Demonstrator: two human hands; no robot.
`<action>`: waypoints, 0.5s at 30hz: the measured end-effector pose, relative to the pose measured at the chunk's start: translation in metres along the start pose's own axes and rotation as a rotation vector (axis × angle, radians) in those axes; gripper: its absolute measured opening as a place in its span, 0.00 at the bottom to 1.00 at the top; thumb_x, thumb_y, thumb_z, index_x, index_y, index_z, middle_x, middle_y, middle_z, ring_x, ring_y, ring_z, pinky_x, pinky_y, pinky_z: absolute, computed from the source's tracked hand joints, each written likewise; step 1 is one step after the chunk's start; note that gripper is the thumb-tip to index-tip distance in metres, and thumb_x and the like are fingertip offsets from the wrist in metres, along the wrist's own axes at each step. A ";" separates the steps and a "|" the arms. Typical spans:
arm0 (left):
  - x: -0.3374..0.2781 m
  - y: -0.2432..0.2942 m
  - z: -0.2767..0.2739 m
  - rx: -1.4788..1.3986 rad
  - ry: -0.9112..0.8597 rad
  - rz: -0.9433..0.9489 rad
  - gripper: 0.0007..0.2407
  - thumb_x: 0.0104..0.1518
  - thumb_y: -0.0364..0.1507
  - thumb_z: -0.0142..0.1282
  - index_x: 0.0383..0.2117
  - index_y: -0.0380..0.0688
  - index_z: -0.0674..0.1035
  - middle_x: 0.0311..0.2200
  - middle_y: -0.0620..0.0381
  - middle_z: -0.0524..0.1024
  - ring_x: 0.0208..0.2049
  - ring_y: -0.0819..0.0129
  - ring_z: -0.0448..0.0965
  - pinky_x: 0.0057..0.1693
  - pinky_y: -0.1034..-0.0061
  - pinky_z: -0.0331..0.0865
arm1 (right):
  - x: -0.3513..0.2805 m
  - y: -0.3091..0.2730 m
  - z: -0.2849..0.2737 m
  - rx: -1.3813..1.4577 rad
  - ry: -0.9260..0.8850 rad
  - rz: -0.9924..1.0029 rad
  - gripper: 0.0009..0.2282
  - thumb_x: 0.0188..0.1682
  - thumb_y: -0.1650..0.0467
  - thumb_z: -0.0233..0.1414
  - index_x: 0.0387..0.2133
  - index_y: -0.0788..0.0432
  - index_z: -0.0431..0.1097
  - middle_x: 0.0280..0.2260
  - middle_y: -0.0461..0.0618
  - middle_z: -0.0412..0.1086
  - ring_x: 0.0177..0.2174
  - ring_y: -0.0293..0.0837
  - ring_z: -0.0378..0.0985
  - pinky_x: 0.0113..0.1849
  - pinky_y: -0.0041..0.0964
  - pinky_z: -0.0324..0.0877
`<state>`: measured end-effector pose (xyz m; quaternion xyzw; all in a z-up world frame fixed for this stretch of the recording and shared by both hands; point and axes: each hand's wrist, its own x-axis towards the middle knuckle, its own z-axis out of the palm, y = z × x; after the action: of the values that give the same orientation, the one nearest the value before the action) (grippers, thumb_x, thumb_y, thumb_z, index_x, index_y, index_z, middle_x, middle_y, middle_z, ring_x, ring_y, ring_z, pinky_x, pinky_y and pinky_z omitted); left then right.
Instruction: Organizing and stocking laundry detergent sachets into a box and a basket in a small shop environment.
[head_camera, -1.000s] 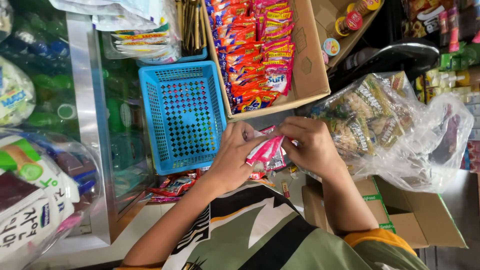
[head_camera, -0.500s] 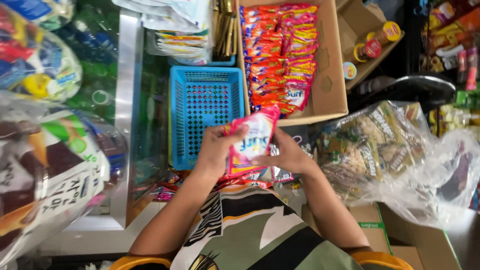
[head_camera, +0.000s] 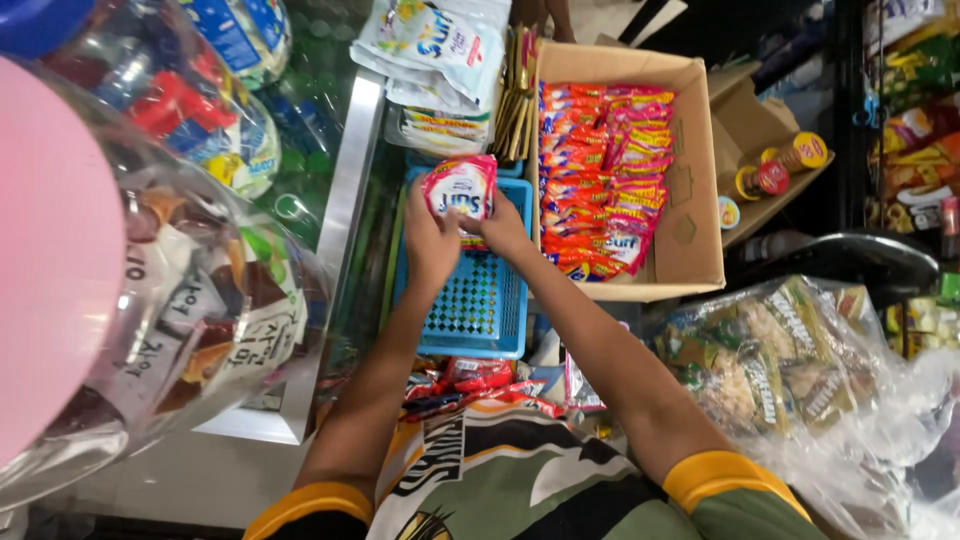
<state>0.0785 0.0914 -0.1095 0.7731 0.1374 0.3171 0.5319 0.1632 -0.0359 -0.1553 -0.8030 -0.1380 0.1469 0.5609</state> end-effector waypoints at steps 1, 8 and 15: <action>-0.005 0.014 -0.005 0.042 -0.056 -0.034 0.25 0.59 0.21 0.57 0.63 0.34 0.63 0.55 0.34 0.69 0.55 0.39 0.73 0.60 0.57 0.68 | 0.001 0.001 0.002 0.248 -0.024 0.061 0.25 0.41 0.71 0.66 0.53 0.62 0.66 0.45 0.53 0.77 0.43 0.44 0.81 0.47 0.40 0.75; -0.043 0.067 -0.026 0.239 -0.118 0.083 0.33 0.56 0.16 0.49 0.70 0.27 0.51 0.67 0.21 0.49 0.67 0.25 0.53 0.68 0.48 0.57 | -0.005 0.000 0.029 0.571 0.023 0.136 0.23 0.48 0.74 0.57 0.57 0.61 0.59 0.48 0.55 0.73 0.46 0.46 0.77 0.49 0.40 0.73; -0.038 0.043 -0.037 0.876 -0.216 0.250 0.23 0.57 0.19 0.51 0.62 0.33 0.68 0.66 0.37 0.60 0.67 0.29 0.57 0.68 0.36 0.54 | -0.026 -0.039 0.022 -0.314 0.174 -0.047 0.30 0.48 0.63 0.63 0.55 0.70 0.57 0.51 0.73 0.65 0.49 0.67 0.70 0.50 0.52 0.68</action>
<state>0.0209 0.0804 -0.0748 0.9640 0.1081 0.2085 0.1243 0.1283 -0.0138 -0.1236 -0.8870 -0.1289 0.0405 0.4415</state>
